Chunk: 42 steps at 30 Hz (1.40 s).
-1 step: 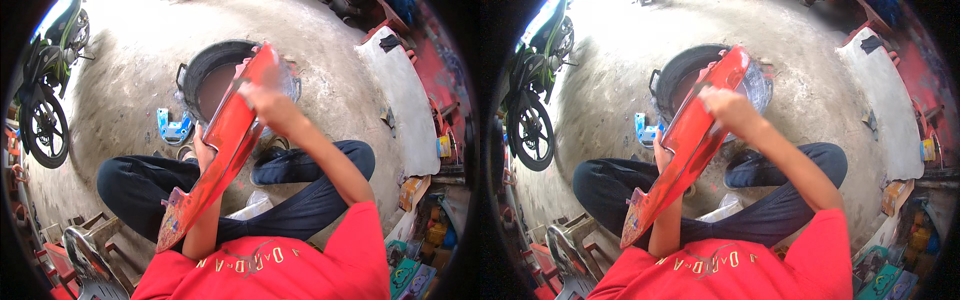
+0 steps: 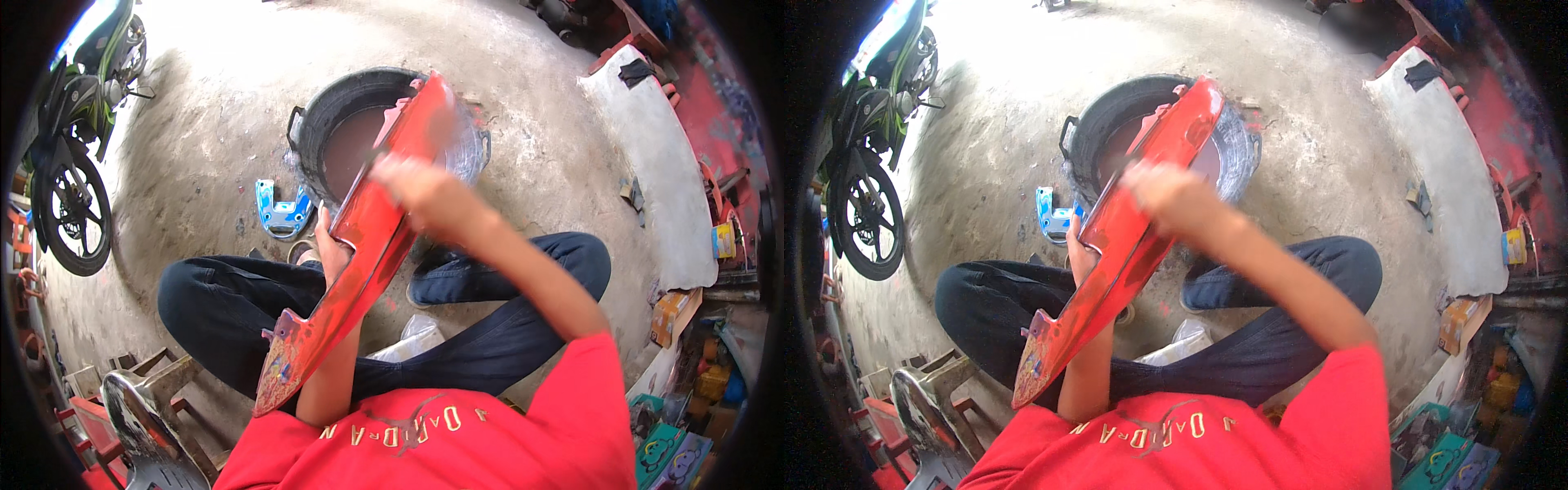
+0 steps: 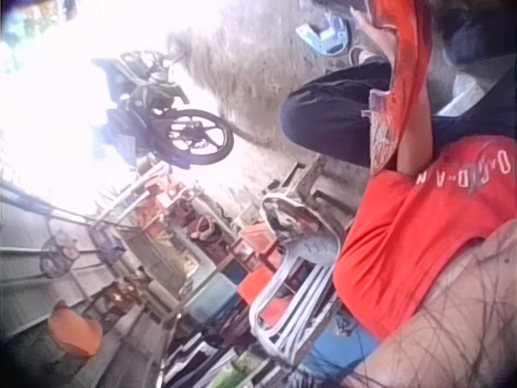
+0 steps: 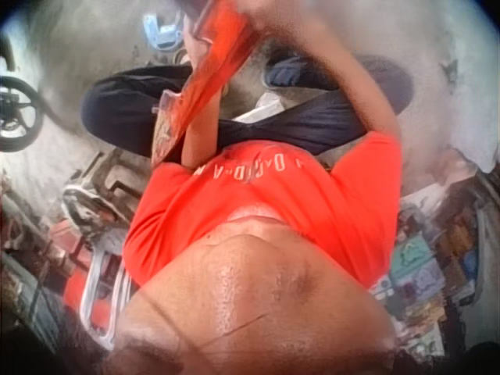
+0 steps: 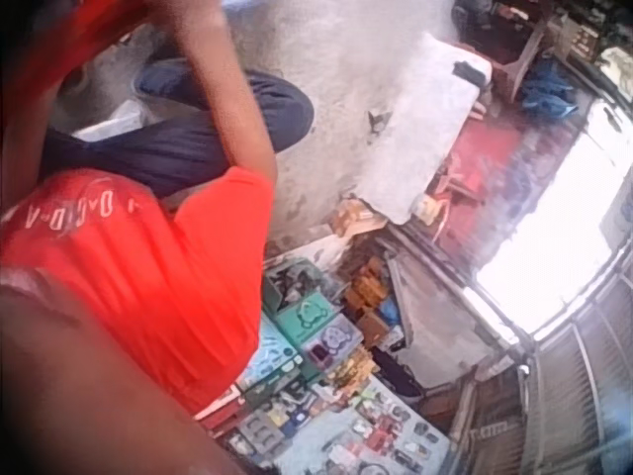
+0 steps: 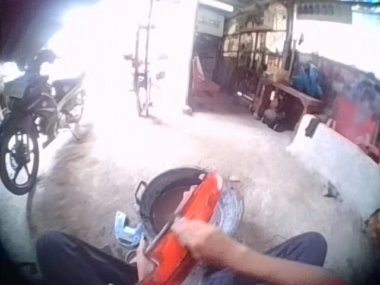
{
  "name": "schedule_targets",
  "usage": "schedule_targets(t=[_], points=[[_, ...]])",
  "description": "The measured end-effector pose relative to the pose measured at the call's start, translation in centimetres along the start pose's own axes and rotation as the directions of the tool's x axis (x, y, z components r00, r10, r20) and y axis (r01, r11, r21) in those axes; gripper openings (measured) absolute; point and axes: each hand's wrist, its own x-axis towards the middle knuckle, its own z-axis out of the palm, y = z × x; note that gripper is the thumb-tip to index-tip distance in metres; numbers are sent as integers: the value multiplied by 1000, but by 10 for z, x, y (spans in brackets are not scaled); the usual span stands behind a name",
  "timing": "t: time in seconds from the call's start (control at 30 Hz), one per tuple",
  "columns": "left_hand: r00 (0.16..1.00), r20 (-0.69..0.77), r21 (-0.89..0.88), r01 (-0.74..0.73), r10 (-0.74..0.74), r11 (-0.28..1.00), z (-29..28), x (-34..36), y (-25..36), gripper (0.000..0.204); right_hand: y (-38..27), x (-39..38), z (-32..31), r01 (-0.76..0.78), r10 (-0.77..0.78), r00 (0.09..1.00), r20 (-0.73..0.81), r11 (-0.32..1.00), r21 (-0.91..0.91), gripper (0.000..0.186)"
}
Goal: The person sands a red motorcycle fairing by hand using a piece of sandpaper, repeatedly dipping the paper into a bucket of water and scrubbing the surface of the fairing.
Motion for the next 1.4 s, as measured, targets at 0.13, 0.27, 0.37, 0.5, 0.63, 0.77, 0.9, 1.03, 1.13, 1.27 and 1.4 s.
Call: schedule_targets(t=[0.13,0.27,0.37,0.5,0.63,0.77,0.9,1.03,1.13,1.27,1.4], points=[[976,78,203,-217,205,955,-39,23,7,54,-25,-2,-6,236,-233,971,-62,971,45,34],[991,-125,167,-26,47,986,15,-1,-8,61,38,-3,-20,-397,384,909,164,916,55,36],[969,240,5,-53,50,999,-39,15,6,68,-38,-1,-11,153,-152,988,-37,988,29,36],[962,257,-25,99,-89,995,-23,12,7,73,10,-10,-10,-46,46,998,-40,999,-5,36],[969,223,-31,114,-105,993,-9,3,6,80,16,-10,-14,-162,162,987,1,986,-43,35],[849,521,-101,169,-93,980,-33,14,11,83,-43,-22,-9,123,-123,986,-112,992,-3,39],[967,240,-82,107,-85,991,-3,2,6,76,18,-21,-12,-219,219,976,-15,976,-6,38],[916,350,143,156,-197,977,-36,9,35,83,-65,-28,-8,219,-215,974,-68,974,58,37],[959,272,-138,127,-85,982,-38,13,22,84,-17,-23,-6,76,-73,994,-76,997,33,37],[921,380,-89,121,-78,989,-23,4,13,87,-2,-22,-9,-94,94,996,-12,995,-30,41],[939,318,319,24,-131,948,-17,6,22,84,-64,-35,-18,231,-220,972,-83,958,167,39]])
